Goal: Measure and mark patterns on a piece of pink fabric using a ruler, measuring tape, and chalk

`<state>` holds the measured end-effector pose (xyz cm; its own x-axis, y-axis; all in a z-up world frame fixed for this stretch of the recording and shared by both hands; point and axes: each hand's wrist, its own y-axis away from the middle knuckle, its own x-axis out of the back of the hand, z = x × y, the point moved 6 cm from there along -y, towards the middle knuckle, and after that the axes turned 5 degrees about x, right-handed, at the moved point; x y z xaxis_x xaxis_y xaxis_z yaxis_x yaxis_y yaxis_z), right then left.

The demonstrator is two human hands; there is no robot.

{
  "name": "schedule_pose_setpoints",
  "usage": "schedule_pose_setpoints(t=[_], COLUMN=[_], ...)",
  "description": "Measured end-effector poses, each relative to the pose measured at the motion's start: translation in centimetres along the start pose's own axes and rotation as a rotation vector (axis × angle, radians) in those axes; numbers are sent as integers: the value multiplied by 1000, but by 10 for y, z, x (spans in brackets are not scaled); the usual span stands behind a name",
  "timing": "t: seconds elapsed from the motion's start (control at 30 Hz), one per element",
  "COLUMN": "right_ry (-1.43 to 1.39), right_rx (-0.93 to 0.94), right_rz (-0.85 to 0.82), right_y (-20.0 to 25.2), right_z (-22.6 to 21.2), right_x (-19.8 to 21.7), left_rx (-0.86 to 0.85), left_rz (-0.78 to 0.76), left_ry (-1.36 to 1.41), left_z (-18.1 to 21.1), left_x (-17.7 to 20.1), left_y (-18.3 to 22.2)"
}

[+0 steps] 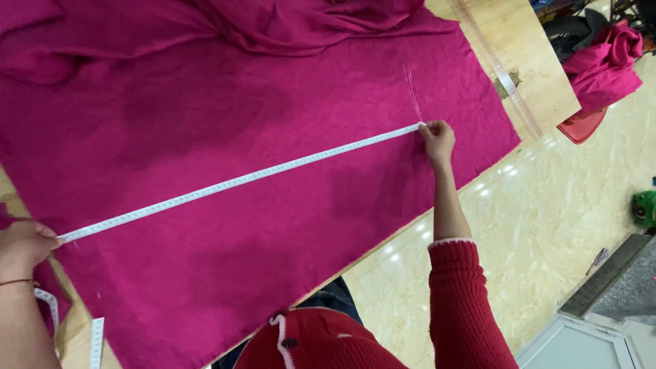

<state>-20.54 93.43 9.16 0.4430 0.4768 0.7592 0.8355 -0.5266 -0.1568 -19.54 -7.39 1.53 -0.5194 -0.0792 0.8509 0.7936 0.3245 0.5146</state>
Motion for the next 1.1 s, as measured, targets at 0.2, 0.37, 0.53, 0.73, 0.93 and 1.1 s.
schedule_pose_setpoints(t=[0.2, 0.37, 0.53, 0.73, 0.93, 1.1], right_ry=[43, -93, -296, -333, -227, -165], right_rx=[24, -143, -132, -218, -270, -140], right_rz=[-74, -120, -54, -40, -42, 61], right_y=[-6, -7, -24, -44, -42, -21], right_z=[-14, -19, -28, -40, -27, -35], right_x=[-8, -7, -10, -23, -27, -3], left_rx=[-54, -58, -252, -264, -241, -261], left_rz=[86, 70, 52, 104, 113, 65], left_ry=[406, 458, 922, 878, 763, 835], left_z=[-8, -12, -1, 17, 26, 18], left_x=[-7, -3, 20, 50, 47, 42], left_y=[-3, -3, -29, -59, -72, -75])
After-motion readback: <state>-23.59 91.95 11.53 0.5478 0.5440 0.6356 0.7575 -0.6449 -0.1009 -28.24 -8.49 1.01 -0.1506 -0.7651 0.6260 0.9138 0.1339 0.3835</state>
